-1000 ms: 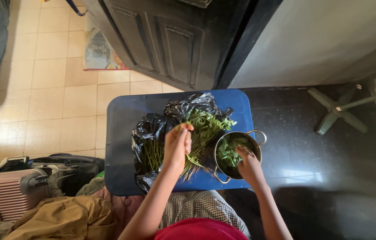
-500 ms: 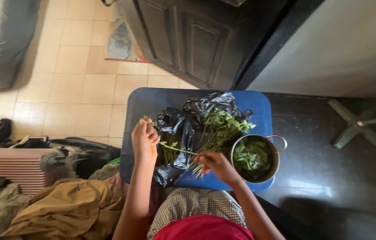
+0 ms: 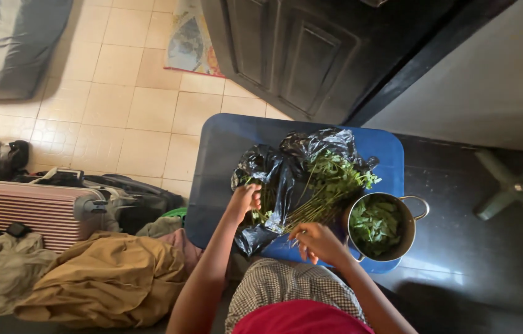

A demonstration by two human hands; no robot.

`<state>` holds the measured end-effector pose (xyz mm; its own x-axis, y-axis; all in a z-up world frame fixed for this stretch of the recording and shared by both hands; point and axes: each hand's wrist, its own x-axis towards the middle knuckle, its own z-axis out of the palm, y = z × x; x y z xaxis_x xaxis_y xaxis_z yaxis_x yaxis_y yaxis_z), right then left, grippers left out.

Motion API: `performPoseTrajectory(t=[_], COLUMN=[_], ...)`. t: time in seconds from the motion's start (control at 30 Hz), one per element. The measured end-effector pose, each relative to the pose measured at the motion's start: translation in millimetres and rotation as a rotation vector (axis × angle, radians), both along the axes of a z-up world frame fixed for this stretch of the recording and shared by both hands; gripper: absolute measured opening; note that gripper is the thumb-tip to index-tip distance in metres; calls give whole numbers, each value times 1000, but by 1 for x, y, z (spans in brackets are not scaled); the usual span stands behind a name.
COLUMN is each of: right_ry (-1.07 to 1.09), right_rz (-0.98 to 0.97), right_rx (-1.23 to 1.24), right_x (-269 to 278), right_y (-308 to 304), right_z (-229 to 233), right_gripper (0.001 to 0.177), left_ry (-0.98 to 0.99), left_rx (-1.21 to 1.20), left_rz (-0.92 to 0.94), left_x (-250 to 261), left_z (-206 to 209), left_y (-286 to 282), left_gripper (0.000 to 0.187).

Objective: Plucking leaves from stems and placing them into a pot.

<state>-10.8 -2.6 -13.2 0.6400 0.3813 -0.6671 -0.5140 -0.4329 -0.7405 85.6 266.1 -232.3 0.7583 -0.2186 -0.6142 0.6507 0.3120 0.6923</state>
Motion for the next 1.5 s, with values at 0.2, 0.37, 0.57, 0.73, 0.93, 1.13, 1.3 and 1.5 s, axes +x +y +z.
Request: performPoseTrajectory(t=[0.2,0.37,0.57,0.73,0.93,1.13,1.3,1.5], right_ry=[165,105,24,-522,-540,-1065,-693,-542], right_rz=[-259,-403,-391,-111,-3,336,-200,-616], right_rx=[137,192,-37,-541,-596,-607,-182,-185], right_x=[-10,17,54,42,25,29,19,-3], right_y=[41,87,128,120,107,71,29,-26], right_z=[-65,-84,-96,-260,-203,-96,-76,-40], right_gripper=[25,26,24,29,19,21,29,31], left_ry=[-501,-486,-611,-619,-718,-656,-822,-855], left_rx=[957,1170,1046,793,699,761,876,912], left_rz=[-161,-520,-795,-830,-843,-932,-722,-463], left_x=[13,-37,-98,-96,-75,-57,-33,19], left_z=[19,7,99,175,204,196,190,109], left_y=[-2,12,7,1,-14,-35,-66,-150], left_gripper=[29,21,20,19,19,22,18,11])
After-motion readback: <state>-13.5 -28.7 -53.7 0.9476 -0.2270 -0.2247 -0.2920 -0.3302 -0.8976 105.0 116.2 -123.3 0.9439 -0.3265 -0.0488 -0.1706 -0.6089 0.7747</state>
